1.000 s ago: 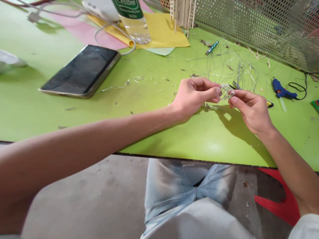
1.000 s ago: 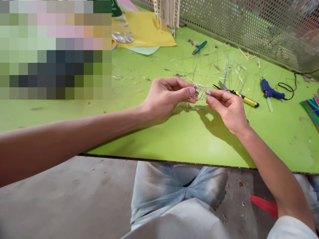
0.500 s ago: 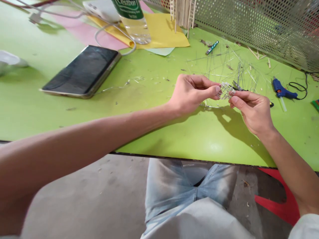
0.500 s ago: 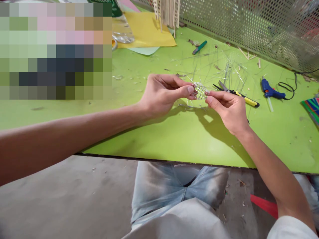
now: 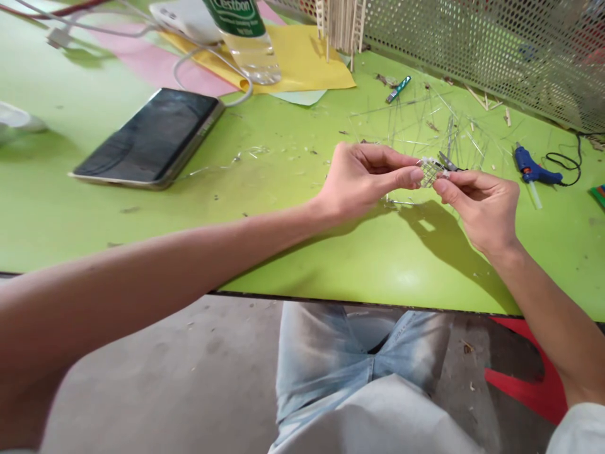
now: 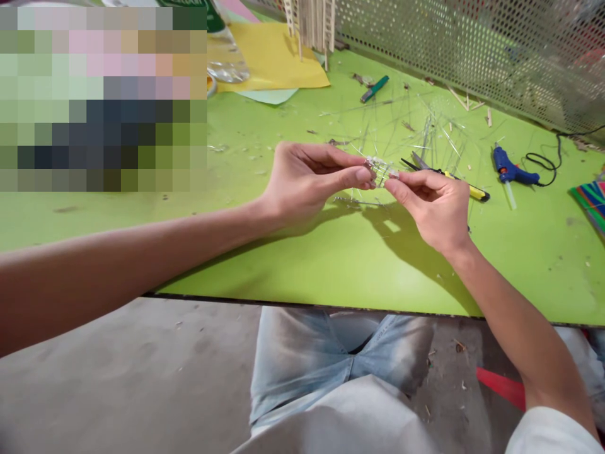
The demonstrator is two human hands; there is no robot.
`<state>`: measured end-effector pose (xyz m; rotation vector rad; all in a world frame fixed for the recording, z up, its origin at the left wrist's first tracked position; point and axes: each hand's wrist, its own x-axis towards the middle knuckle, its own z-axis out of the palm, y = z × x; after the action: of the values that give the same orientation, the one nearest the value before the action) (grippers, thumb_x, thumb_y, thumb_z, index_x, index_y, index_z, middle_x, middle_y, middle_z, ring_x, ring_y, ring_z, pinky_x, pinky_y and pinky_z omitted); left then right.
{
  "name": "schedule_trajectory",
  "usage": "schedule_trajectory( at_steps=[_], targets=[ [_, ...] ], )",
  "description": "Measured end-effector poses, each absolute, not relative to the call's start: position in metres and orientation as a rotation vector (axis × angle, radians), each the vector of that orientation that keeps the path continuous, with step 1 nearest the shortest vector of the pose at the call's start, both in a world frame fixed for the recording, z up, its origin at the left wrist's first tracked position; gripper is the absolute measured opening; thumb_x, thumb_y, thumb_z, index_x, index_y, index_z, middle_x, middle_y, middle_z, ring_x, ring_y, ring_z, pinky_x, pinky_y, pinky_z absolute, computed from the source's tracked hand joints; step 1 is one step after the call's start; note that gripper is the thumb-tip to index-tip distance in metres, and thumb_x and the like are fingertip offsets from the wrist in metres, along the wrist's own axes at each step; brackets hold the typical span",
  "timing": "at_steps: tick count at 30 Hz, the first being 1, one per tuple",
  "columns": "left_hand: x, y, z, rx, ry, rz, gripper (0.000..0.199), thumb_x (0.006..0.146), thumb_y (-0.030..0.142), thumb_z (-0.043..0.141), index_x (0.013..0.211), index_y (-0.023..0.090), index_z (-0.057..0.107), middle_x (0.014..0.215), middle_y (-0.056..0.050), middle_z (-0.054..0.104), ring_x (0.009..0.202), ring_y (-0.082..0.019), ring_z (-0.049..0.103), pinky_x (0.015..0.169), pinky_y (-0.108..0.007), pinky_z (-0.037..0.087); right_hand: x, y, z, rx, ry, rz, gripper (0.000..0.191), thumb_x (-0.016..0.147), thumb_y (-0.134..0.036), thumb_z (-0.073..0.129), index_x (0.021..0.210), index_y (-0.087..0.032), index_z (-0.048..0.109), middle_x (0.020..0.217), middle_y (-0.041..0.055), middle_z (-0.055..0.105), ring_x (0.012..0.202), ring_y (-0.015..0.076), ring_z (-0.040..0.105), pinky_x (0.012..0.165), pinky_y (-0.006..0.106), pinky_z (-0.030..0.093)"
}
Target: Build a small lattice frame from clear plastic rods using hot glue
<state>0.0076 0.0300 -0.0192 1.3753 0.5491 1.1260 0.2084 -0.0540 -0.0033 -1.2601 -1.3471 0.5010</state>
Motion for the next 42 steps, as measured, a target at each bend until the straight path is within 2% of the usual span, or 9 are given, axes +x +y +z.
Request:
schedule_trajectory(
  at_steps=[4,10,16,20,26,32,37,42],
  targets=[
    [0.0089,0.0311,-0.0175,1.315,0.545,1.087,0.051,0.067,0.061,0.112,0.087,0.019,0.091,0.089,-0.006,0.088,0.084,-0.022,0.086,0.086,-0.037,0.076,0.2088,-0.0551,-0.0013,-1.281,-1.366,0.507,0.024,0.083,-0.048,0.104,0.089,-0.027,0.092,0.092,0.0032,0.09,0.083,0.0223,0.085,0.081,0.041,0.075],
    [0.0051,0.0296,-0.0125,1.338,0.602,1.053,0.045,0.068,0.052,0.113,0.086,0.018,0.091,0.083,-0.007,0.086,0.081,-0.024,0.085,0.081,-0.037,0.074,0.2103,-0.0558,-0.0011,-1.319,-1.379,0.502,0.025,0.083,-0.049,0.103,0.089,-0.027,0.092,0.092,0.0032,0.09,0.084,0.0232,0.085,0.08,0.041,0.074],
    [0.0019,0.0268,-0.01,1.424,0.579,1.076,0.055,0.069,0.07,0.107,0.082,0.019,0.09,0.083,-0.007,0.087,0.08,-0.023,0.085,0.078,-0.034,0.073,0.2068,-0.0577,-0.0001,-1.278,-1.375,0.53,0.025,0.083,-0.05,0.104,0.09,-0.03,0.092,0.095,0.0024,0.091,0.088,0.0246,0.086,0.085,0.044,0.075],
    [0.0029,0.0252,-0.0104,1.41,0.577,1.104,0.058,0.069,0.074,0.106,0.083,0.02,0.09,0.084,-0.007,0.087,0.081,-0.023,0.085,0.078,-0.035,0.073,0.2037,-0.0579,0.0001,-1.223,-1.354,0.542,0.023,0.083,-0.048,0.105,0.089,-0.031,0.091,0.096,0.002,0.09,0.091,0.0254,0.086,0.088,0.046,0.075],
    [0.0033,0.0236,-0.0104,1.386,0.597,1.111,0.057,0.066,0.071,0.108,0.083,0.02,0.089,0.083,-0.007,0.086,0.082,-0.023,0.085,0.082,-0.036,0.073,0.2038,-0.0569,-0.0007,-1.26,-1.354,0.547,0.028,0.082,-0.053,0.104,0.088,-0.03,0.091,0.097,0.0027,0.09,0.093,0.0263,0.086,0.09,0.047,0.076],
    [0.0028,0.0234,-0.0109,1.394,0.602,1.148,0.049,0.07,0.064,0.109,0.081,0.02,0.09,0.083,-0.006,0.086,0.082,-0.023,0.085,0.081,-0.035,0.073,0.2035,-0.0569,-0.004,-1.245,-1.346,0.546,0.027,0.084,-0.055,0.103,0.09,-0.031,0.091,0.099,0.0024,0.09,0.094,0.0264,0.087,0.092,0.049,0.076],
    [0.0022,0.0228,-0.0104,1.435,0.61,1.164,0.051,0.07,0.068,0.108,0.081,0.022,0.09,0.083,-0.005,0.087,0.081,-0.022,0.085,0.08,-0.035,0.074,0.203,-0.0572,-0.0056,-1.261,-1.35,0.547,0.034,0.083,-0.061,0.103,0.09,-0.03,0.09,0.098,0.003,0.09,0.094,0.0261,0.087,0.094,0.049,0.076],
    [0.0019,0.0218,-0.0097,1.435,0.604,1.168,0.049,0.07,0.064,0.109,0.081,0.021,0.09,0.082,-0.005,0.086,0.08,-0.021,0.084,0.078,-0.033,0.072,0.2022,-0.0564,-0.0063,-1.233,-1.332,0.57,0.03,0.082,-0.055,0.104,0.089,-0.03,0.091,0.098,0.0021,0.09,0.094,0.0248,0.086,0.093,0.047,0.076]
  ],
)
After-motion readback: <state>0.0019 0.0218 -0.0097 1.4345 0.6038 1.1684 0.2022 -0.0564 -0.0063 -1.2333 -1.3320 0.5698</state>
